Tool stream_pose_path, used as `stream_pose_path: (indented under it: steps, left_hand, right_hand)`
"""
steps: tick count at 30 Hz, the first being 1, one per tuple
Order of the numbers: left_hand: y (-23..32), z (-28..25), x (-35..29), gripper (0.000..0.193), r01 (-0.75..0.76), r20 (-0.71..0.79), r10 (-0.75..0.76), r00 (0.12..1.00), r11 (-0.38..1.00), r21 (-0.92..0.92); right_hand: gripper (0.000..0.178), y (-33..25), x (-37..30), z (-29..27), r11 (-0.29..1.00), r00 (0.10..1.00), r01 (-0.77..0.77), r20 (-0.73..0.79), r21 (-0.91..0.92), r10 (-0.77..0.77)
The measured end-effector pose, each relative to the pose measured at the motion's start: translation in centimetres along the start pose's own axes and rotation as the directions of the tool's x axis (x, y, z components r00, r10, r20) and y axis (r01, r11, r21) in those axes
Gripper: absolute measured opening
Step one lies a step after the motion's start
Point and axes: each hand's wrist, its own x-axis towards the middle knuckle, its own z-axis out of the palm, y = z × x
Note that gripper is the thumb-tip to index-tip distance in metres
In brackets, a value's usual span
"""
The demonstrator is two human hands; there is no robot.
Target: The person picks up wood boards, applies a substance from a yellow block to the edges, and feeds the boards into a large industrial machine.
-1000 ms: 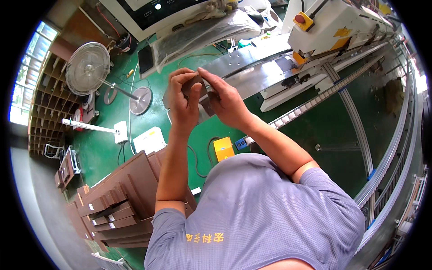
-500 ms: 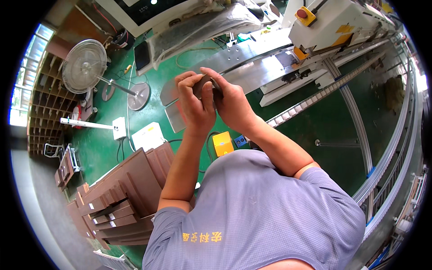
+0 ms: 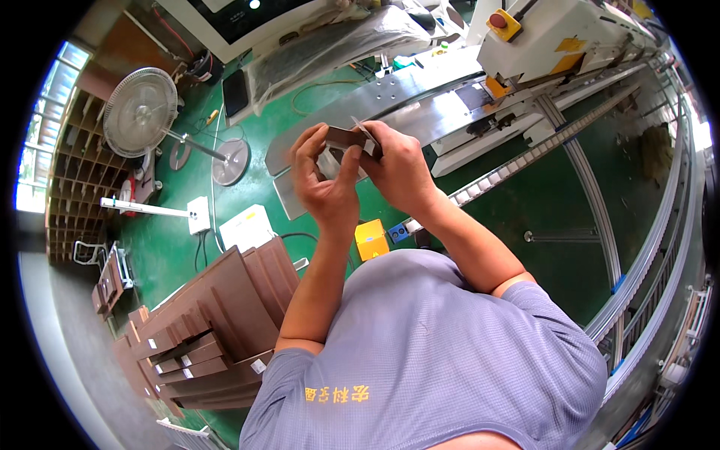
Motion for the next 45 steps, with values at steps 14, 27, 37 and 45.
stream_pose_path:
  steps: [14, 27, 37, 45]
  left_hand:
    - [-6.7, -10.3, -0.1, 0.045, 0.465, -0.015, -0.699, 0.715, 0.492, -0.736]
    - [-0.1, -2.0, 4.5, 0.032, -0.332, 0.352, 0.255, 0.9, 0.927, 0.176]
    - [-1.3, -1.5, 3.6, 0.029, -0.367, 0.282, 0.311, 0.908, 0.913, 0.176]
    - [-1.0, -0.9, 3.3, 0.029, -0.397, 0.254, 0.344, 0.904, 0.897, 0.195]
  right_hand:
    - [0.022, 7.8, -2.7, -4.5, 0.488, 0.806, -0.283, -0.071, 0.826, 0.587]
    - [0.072, 2.5, -1.3, 0.2, 0.957, 0.998, -0.069, 0.021, 0.283, 0.066]
    - [0.066, 3.1, -1.1, 1.0, 0.953, 0.985, 0.167, 0.005, 0.252, -0.174]
    - [0.069, 1.5, -1.1, -0.1, 0.986, 0.995, -0.014, 0.101, 0.168, -0.004]
